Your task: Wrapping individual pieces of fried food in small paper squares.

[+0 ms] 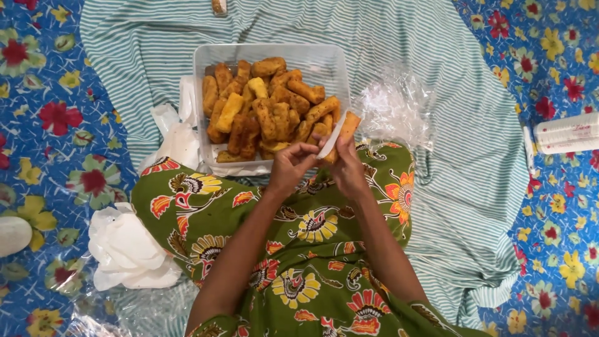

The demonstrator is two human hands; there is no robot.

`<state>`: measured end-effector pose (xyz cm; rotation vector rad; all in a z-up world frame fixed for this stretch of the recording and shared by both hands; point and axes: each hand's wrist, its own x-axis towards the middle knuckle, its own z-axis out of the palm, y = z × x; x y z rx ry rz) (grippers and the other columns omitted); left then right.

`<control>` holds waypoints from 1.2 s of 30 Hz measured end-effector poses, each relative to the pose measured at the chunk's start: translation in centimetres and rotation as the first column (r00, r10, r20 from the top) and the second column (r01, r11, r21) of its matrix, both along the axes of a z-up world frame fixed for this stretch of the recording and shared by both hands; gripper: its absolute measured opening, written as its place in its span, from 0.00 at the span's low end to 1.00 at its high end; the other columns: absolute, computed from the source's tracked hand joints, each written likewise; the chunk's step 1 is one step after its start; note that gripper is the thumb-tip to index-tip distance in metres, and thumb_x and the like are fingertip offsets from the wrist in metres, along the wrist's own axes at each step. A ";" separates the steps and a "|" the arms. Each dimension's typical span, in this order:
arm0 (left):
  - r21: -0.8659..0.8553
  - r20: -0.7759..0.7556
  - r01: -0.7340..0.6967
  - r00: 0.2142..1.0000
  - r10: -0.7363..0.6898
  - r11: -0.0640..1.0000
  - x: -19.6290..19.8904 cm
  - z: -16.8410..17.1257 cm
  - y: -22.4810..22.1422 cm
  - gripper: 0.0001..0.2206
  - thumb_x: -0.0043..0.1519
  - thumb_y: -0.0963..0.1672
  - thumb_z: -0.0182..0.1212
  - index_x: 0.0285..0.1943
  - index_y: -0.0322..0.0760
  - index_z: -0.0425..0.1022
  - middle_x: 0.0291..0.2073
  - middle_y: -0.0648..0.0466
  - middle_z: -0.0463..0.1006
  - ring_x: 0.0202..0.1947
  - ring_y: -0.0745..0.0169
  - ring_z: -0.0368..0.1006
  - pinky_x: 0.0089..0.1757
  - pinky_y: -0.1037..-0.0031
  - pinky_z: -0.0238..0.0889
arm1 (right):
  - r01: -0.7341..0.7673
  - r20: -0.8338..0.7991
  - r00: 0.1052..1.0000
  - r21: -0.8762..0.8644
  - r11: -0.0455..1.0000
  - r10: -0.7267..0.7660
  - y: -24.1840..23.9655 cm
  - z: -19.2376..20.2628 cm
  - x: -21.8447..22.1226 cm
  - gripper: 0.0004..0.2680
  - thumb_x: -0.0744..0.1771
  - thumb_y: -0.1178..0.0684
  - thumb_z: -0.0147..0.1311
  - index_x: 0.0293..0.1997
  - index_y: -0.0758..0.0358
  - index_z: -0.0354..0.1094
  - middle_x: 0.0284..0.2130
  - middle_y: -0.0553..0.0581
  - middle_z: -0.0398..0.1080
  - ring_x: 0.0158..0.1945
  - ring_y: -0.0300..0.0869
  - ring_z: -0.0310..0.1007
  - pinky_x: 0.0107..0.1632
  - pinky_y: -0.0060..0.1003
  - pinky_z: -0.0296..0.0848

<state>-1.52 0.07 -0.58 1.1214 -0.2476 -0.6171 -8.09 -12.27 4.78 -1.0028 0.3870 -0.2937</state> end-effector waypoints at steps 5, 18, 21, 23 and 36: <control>-0.125 -0.153 -0.005 0.988 -0.014 0.992 -0.2 0.6 -0.2 0.10 0.62 0.40 0.70 0.48 0.27 0.81 0.36 0.44 0.84 0.37 0.61 0.81 0.43 0.65 0.78 | -0.017 0.031 0.999 -0.117 0.993 0.021 0.6 1.1 -0.3 0.18 0.72 0.43 0.45 0.69 0.53 0.49 0.45 0.60 0.71 0.61 0.50 0.69 0.65 0.51 0.65; -0.095 -0.146 -0.001 0.989 -0.013 0.996 0.0 -1.3 -0.7 0.15 0.54 0.38 0.78 0.48 0.25 0.80 0.36 0.46 0.84 0.37 0.65 0.82 0.40 0.73 0.78 | -0.103 -0.035 0.995 -0.186 0.977 0.098 -1.7 -3.8 -1.2 0.19 0.72 0.46 0.46 0.73 0.53 0.48 0.63 0.60 0.62 0.64 0.46 0.64 0.64 0.48 0.66; -0.108 -0.168 -0.010 0.986 -0.008 0.994 0.2 -1.1 -0.7 0.16 0.53 0.37 0.78 0.48 0.25 0.80 0.38 0.47 0.84 0.38 0.65 0.82 0.41 0.73 0.79 | -0.125 -0.053 0.992 -0.189 0.974 0.118 -0.8 -2.1 -1.2 0.21 0.72 0.46 0.47 0.74 0.53 0.47 0.65 0.59 0.60 0.64 0.45 0.63 0.63 0.48 0.68; -0.158 -0.193 -0.024 0.981 -0.007 0.987 0.4 -1.8 -0.8 0.17 0.53 0.35 0.77 0.49 0.22 0.78 0.40 0.45 0.82 0.40 0.60 0.82 0.39 0.72 0.80 | -0.142 -0.100 0.987 -0.163 0.976 0.127 -0.5 -1.1 -1.2 0.21 0.72 0.48 0.48 0.75 0.55 0.47 0.64 0.58 0.59 0.64 0.44 0.62 0.65 0.48 0.66; -0.103 -0.141 -0.059 0.989 0.044 0.993 0.9 -2.0 -0.9 0.15 0.55 0.37 0.77 0.49 0.27 0.79 0.45 0.47 0.82 0.43 0.65 0.81 0.40 0.78 0.79 | -0.109 -0.132 0.986 -0.020 0.994 0.105 0.3 -1.1 -1.6 0.22 0.72 0.48 0.48 0.75 0.60 0.47 0.62 0.63 0.61 0.64 0.52 0.66 0.65 0.52 0.65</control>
